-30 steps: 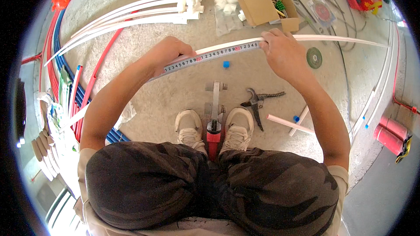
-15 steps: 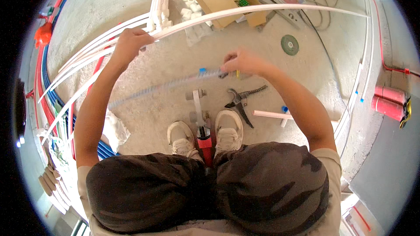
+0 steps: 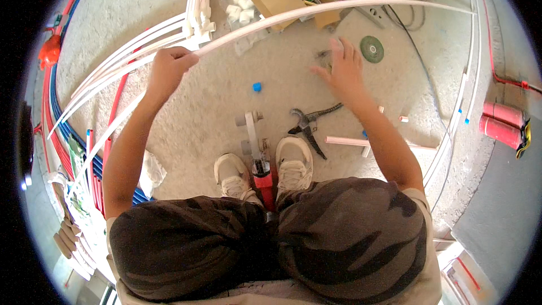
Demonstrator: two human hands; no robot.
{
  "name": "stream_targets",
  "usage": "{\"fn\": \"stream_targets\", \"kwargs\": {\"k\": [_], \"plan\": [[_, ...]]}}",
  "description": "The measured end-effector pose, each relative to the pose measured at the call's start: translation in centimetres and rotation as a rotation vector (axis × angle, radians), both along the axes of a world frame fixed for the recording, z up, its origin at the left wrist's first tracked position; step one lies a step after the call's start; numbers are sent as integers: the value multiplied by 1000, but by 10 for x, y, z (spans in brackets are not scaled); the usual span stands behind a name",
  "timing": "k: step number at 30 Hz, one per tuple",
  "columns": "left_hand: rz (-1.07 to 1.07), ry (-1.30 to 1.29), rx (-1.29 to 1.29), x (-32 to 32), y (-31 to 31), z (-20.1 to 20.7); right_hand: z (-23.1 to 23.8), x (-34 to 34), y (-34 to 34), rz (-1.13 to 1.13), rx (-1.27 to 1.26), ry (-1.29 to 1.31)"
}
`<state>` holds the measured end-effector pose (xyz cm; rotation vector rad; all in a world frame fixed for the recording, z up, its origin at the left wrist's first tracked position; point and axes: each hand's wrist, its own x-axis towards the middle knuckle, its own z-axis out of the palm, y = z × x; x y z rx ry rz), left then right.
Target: The person measures and cuts white PVC pipes using a tape measure and a pipe cutter. They then retrieve white plastic fittings from a cardboard box and connect the cut pipes to the fittings to assemble a structure.
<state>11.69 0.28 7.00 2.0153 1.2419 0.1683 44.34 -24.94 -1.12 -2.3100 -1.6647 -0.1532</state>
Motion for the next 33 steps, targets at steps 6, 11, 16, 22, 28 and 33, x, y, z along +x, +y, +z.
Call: {"fn": "stream_targets", "kwargs": {"k": [6,11,16,22,28,33], "plan": [[-75,-43,269,26,-42,-1,19,-89,-115,222,-852,163],[-38,-94,210,44,-59,-13,17,-69,-123,245,-903,160],[-4,-103,57,62,-69,-14,23,-63,-130,261,-832,161],[-14,-84,2,48,-57,-36,11,-74,-121,199,-850,108],[-8,-94,-26,47,-57,-25,31,-73,-67,11,-851,722],[20,-120,-42,51,-64,-28,27,-95,-20,-64,-514,887]]}}
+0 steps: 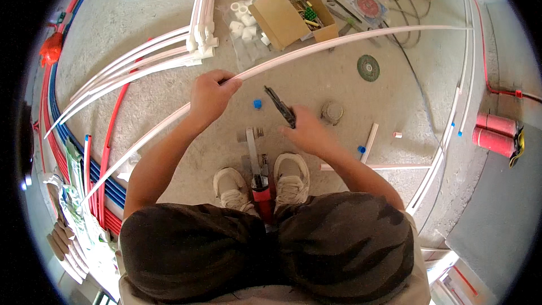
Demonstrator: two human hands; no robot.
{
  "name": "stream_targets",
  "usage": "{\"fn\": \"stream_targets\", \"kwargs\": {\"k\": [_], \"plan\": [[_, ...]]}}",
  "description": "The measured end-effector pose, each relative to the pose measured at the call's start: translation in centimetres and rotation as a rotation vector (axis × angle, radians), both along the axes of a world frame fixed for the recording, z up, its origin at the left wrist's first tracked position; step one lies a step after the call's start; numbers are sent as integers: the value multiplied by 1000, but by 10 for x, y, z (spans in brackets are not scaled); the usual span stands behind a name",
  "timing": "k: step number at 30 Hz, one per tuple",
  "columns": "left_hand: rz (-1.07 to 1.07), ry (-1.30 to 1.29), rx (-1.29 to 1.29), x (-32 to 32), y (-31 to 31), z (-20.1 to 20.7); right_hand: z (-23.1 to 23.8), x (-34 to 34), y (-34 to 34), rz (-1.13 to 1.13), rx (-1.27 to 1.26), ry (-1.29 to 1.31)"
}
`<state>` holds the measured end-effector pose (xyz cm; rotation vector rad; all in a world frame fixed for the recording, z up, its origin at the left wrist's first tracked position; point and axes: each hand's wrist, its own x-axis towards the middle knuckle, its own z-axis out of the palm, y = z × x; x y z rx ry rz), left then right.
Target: The person measures and cuts white PVC pipes using a tape measure and a pipe cutter. They then retrieve white plastic fittings from a cardboard box and connect the cut pipes to the fittings to assemble a structure.
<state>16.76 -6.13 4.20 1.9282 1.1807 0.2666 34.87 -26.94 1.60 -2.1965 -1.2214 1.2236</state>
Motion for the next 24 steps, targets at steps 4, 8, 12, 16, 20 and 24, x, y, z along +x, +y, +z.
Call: {"fn": "stream_targets", "kwargs": {"k": [4,8,12,16,20,24], "plan": [[15,8,7,8,-5,1,-6,-27,23,-178,173,148],[20,-21,20,20,-7,0,-9,-27,46,-178,74,245],[34,0,52,26,-8,-7,-18,-28,61,-132,134,203],[46,30,46,32,-8,-14,-34,-25,63,-98,106,139],[57,16,-25,35,-6,-15,-29,-24,64,-95,108,186],[54,42,-7,38,-4,-20,-26,-24,71,-142,47,175]]}}
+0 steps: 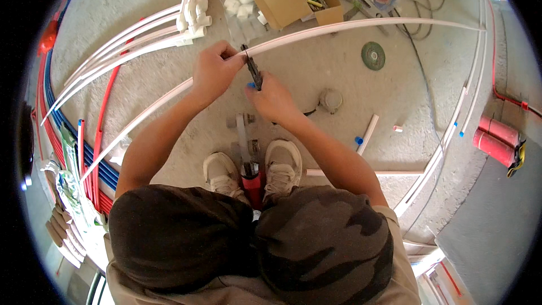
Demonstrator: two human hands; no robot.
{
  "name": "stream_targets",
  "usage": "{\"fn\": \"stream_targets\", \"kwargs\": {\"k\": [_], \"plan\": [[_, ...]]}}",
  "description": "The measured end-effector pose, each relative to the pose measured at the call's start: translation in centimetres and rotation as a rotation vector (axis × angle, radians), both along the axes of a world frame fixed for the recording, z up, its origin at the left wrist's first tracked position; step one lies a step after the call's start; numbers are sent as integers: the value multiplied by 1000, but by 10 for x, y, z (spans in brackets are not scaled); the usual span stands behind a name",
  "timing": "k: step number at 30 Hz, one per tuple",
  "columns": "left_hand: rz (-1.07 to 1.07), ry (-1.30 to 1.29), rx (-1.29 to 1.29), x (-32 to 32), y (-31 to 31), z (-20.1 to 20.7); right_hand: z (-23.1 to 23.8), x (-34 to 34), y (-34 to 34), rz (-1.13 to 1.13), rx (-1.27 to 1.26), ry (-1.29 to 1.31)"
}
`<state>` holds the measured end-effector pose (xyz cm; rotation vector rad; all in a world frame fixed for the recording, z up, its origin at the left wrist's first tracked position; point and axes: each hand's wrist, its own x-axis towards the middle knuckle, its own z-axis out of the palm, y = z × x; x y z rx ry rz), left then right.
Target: The person measures and cuts white PVC pipes using a tape measure and a pipe cutter. They then retrieve white plastic fittings from a cardboard box and connect the cut pipes to the fittings to assemble a structure.
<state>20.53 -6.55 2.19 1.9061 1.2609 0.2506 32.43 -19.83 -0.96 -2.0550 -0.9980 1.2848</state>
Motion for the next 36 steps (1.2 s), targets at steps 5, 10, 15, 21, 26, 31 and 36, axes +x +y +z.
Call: {"fn": "stream_targets", "kwargs": {"k": [5,10,15,21,26,31,36], "plan": [[2,2,69,0,7,-6,7,-2,9,-35,-42,-8],[19,-8,26,0,10,-13,-16,0,4,8,-34,-102],[9,-19,58,-2,12,-18,-9,-2,15,-13,-79,-52],[-16,-71,126,-5,16,-16,-4,-4,19,-59,-13,-35],[-20,-78,119,-3,18,-15,-7,-2,17,-64,30,-49],[2,-91,145,-8,19,-16,-6,0,21,-14,-33,-80],[2,-90,167,-7,16,-10,0,-2,15,-74,-22,-75]]}}
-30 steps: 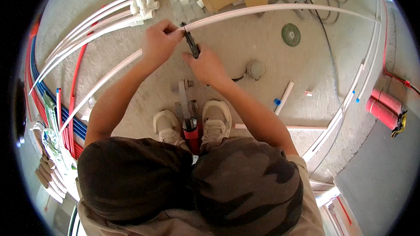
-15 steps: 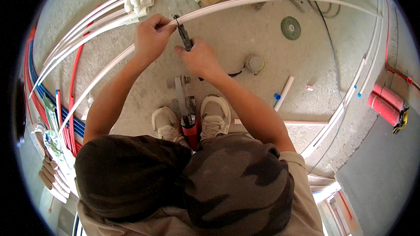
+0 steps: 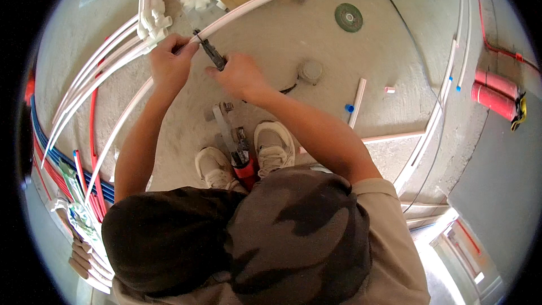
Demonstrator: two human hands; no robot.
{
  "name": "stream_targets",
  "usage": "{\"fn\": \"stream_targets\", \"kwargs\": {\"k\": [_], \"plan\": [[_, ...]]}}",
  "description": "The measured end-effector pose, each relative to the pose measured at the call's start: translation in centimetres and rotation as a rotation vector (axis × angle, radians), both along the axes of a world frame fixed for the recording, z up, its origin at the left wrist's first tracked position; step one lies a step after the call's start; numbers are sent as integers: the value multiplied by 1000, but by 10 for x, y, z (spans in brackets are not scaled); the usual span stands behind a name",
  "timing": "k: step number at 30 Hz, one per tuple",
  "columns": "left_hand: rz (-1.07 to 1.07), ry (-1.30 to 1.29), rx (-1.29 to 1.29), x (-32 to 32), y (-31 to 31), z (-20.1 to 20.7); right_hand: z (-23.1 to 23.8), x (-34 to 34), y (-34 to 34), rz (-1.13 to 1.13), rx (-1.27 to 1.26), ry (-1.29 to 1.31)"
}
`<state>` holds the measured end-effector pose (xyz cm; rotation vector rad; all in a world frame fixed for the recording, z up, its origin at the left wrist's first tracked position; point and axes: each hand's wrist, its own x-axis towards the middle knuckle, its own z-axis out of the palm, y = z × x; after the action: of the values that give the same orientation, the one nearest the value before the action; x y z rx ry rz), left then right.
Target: The person measures and cuts white PVC pipes using a tape measure and a pipe cutter. They then retrieve white plastic fittings from a cardboard box and connect the cut pipes to the fittings to assemble a structure.
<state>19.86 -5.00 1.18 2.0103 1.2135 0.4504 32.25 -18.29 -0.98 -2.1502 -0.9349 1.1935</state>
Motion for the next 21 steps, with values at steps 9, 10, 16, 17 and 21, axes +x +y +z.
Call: {"fn": "stream_targets", "kwargs": {"k": [9,10,16,17,21], "plan": [[-137,7,44,8,-12,25,12,13,-19,-19,-124,-17],[-166,48,69,10,-14,24,6,18,-25,-20,-130,-55],[-342,252,175,-30,-6,18,23,34,-51,122,-273,-551],[-387,314,140,-31,-7,9,21,37,-61,237,-245,-671],[-590,266,224,-19,-4,20,41,19,-53,339,128,-725]]}}
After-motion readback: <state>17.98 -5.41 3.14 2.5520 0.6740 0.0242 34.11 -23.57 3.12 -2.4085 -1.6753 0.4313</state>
